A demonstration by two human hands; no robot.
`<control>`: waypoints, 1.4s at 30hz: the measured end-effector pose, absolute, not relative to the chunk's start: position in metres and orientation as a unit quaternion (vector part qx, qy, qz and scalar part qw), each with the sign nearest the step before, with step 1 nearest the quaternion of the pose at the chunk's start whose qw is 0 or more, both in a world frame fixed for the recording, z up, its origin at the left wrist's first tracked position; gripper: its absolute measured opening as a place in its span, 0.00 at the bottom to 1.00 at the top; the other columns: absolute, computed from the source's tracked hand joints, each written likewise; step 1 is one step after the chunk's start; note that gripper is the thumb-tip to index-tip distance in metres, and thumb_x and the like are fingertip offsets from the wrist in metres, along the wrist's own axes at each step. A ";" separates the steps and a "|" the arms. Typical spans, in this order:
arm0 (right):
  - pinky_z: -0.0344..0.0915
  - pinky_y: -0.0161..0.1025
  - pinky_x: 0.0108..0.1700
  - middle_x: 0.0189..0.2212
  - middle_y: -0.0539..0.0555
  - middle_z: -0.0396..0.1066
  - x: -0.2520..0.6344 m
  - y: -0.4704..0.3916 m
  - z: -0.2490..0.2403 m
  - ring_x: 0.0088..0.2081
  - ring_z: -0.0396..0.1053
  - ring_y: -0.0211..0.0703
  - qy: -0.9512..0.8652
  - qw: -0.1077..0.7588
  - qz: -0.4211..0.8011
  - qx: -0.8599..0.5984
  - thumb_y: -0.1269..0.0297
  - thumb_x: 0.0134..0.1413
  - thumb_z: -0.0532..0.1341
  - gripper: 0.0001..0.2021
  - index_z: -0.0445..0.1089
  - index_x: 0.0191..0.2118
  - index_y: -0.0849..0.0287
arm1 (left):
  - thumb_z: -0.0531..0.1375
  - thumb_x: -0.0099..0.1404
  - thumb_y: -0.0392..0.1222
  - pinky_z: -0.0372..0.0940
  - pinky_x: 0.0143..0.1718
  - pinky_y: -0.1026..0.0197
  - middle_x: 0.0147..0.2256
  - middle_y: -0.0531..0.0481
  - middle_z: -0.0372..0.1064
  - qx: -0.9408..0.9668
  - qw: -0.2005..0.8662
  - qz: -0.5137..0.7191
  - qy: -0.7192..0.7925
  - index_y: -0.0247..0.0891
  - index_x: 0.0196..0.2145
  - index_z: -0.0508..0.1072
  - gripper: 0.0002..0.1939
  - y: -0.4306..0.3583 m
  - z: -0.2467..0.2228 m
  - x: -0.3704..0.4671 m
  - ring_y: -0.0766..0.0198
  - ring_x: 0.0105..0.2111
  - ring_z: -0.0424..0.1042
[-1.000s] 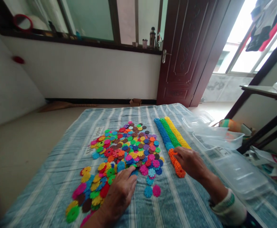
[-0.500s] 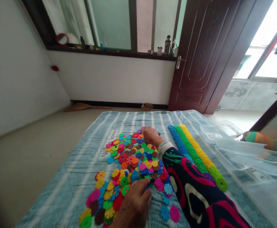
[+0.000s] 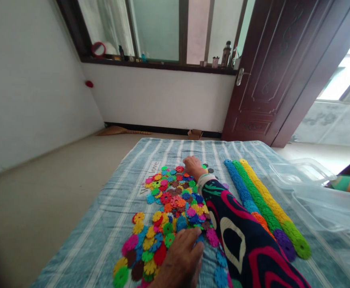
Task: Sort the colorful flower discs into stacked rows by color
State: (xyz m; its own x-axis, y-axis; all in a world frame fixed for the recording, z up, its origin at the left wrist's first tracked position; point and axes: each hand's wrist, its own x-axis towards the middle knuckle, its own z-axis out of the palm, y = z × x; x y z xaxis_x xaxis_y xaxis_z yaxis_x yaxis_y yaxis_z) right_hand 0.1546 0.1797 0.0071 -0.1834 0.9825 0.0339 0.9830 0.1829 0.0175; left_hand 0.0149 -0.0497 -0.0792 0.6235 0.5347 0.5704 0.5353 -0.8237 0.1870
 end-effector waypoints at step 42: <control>0.60 0.34 0.36 0.32 0.52 0.69 0.349 -0.137 -0.008 0.33 0.68 0.39 -0.693 0.119 0.014 -0.711 0.73 0.56 0.52 0.12 0.72 0.34 0.58 | 0.51 0.65 0.33 0.70 0.43 0.53 0.44 0.41 0.72 -0.919 0.068 -0.305 -0.240 0.38 0.34 0.72 0.10 -0.028 -0.050 0.015 0.56 0.43 0.72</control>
State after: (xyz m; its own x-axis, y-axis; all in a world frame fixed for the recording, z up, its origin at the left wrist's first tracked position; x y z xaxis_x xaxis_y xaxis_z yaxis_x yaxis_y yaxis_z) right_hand 0.3491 -0.1366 -0.0080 0.0400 0.9888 0.1440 0.9819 -0.0122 -0.1888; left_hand 0.0148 -0.0283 -0.0503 0.6988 0.3990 0.5938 0.4824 -0.8757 0.0207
